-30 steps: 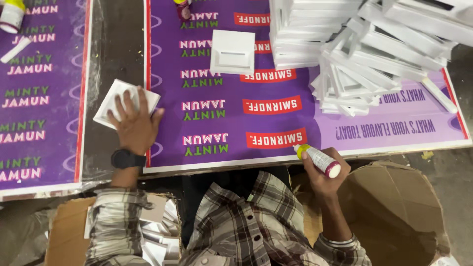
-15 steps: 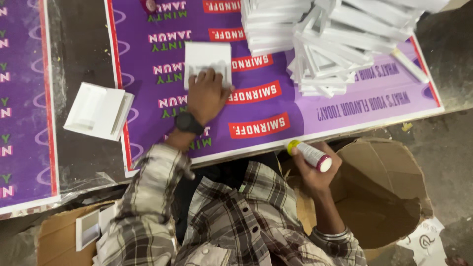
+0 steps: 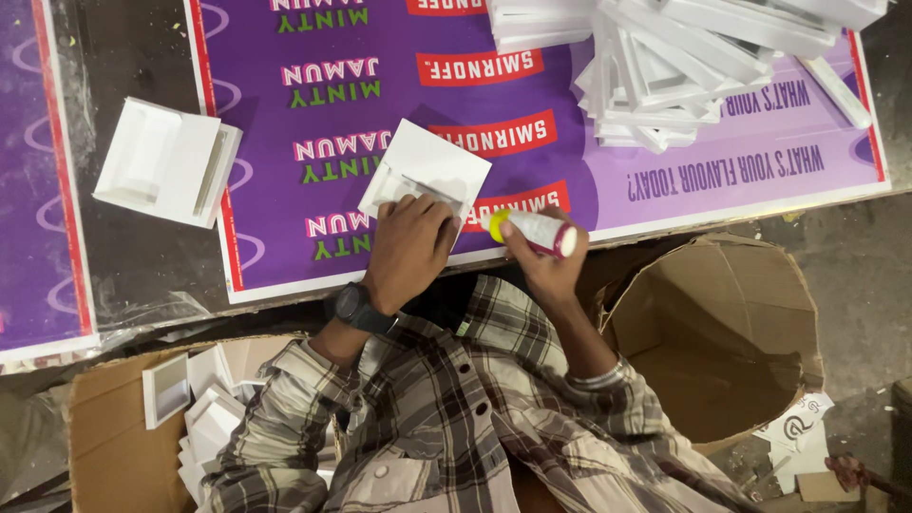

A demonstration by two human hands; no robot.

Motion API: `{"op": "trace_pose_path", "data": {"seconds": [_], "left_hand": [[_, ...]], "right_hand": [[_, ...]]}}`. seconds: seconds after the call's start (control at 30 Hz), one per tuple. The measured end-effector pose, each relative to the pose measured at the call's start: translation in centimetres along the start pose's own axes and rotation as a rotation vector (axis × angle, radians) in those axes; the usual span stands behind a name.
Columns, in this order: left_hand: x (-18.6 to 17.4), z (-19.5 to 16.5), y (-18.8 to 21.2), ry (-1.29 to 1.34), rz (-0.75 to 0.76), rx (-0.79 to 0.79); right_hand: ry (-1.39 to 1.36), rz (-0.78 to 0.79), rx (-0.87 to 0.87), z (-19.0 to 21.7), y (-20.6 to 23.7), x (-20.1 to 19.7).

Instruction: The person repeatedly picks up small white plastic trays and applies glue from a bottle to the inner edges. They then press the glued trays together to form a box-like structure and place the finished units on a nearby stack. The process is repeated continuously throughout the clip.

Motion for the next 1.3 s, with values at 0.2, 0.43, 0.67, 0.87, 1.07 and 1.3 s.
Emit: {"op": "trace_pose_path", "data": {"seconds": [0.2, 0.43, 0.67, 0.87, 1.07, 1.3], "left_hand": [[0.2, 0.2, 0.1, -0.015, 0.013, -0.017], [0.0, 0.5, 0.1, 0.010, -0.002, -0.010], [0.4, 0.9, 0.3, -0.002, 0.015, -0.007], [0.7, 1.1, 0.4, -0.006, 0.041, -0.004], [0.5, 0.8, 0.5, 0.008, 0.027, -0.007], [0.0, 0.7, 0.4, 0.007, 0.011, -0.004]], "right_hand": [[-0.012, 0.017, 0.063, -0.7, -1.1, 1.7], [-0.017, 0.024, 0.058, -0.9, -1.5, 2.1], [0.077, 0.089, -0.109, -0.4, 0.3, 2.3], [0.058, 0.114, -0.076, 0.0, 1.3, 1.7], [-0.038, 0.066, -0.003, -0.3, -0.2, 1.6], [-0.001, 0.042, 0.030, -0.6, -1.0, 2.4]]}}
Point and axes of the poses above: each hand's wrist, its own y-axis away from the middle knuckle, its own x-axis out of the palm, z = x × y, the point moved 6 cm from there along -y, towards the middle knuckle, and after that the axes turned 5 degrees about -z, right-handed, at the moved point
